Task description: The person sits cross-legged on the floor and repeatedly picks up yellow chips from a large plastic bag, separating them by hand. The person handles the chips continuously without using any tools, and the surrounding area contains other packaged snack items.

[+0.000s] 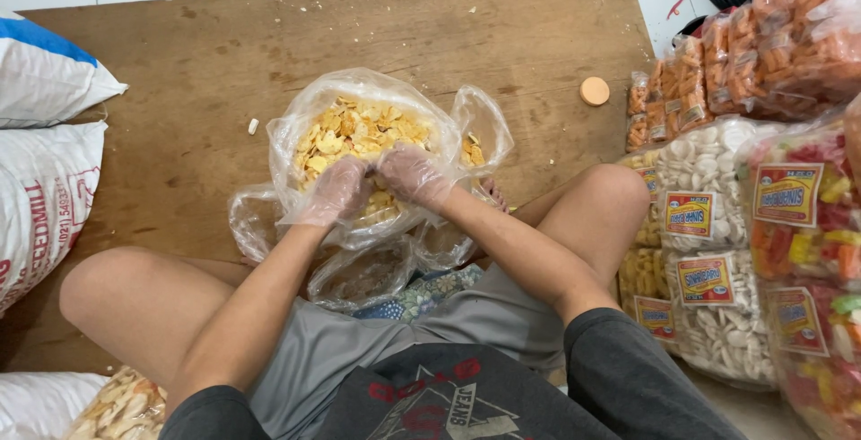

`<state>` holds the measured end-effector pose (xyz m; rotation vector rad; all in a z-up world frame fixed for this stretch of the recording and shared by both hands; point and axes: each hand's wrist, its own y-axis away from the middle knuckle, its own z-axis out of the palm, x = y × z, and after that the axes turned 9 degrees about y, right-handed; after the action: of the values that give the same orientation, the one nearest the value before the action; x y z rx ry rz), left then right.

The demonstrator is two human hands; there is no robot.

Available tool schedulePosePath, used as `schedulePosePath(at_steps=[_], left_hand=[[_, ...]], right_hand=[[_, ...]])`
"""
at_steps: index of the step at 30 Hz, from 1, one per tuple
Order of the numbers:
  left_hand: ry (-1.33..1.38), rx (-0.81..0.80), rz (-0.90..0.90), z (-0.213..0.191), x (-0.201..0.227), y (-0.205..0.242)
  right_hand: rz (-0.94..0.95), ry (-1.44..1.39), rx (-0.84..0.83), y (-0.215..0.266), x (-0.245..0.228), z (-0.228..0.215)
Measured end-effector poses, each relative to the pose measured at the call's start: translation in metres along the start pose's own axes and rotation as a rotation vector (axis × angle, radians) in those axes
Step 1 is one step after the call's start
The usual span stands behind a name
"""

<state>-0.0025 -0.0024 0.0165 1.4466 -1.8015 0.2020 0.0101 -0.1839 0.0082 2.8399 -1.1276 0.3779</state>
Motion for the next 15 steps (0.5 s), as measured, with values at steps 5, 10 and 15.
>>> schedulePosePath(at_steps=[5, 10, 15], left_hand=[[0.061, -0.006, -0.110, 0.015, -0.001, -0.011], [0.026, -0.016, -0.047, 0.013, -0.005, -0.012], [0.021, -0.019, 0.098, 0.000, 0.004, 0.001]], right_hand=[[0.028, -0.004, 0.024, 0.000, 0.002, 0.008], [0.100, -0.021, 0.038, 0.008, 0.001, -0.012], [0.151, 0.015, 0.040, 0.005, -0.001, -0.009]])
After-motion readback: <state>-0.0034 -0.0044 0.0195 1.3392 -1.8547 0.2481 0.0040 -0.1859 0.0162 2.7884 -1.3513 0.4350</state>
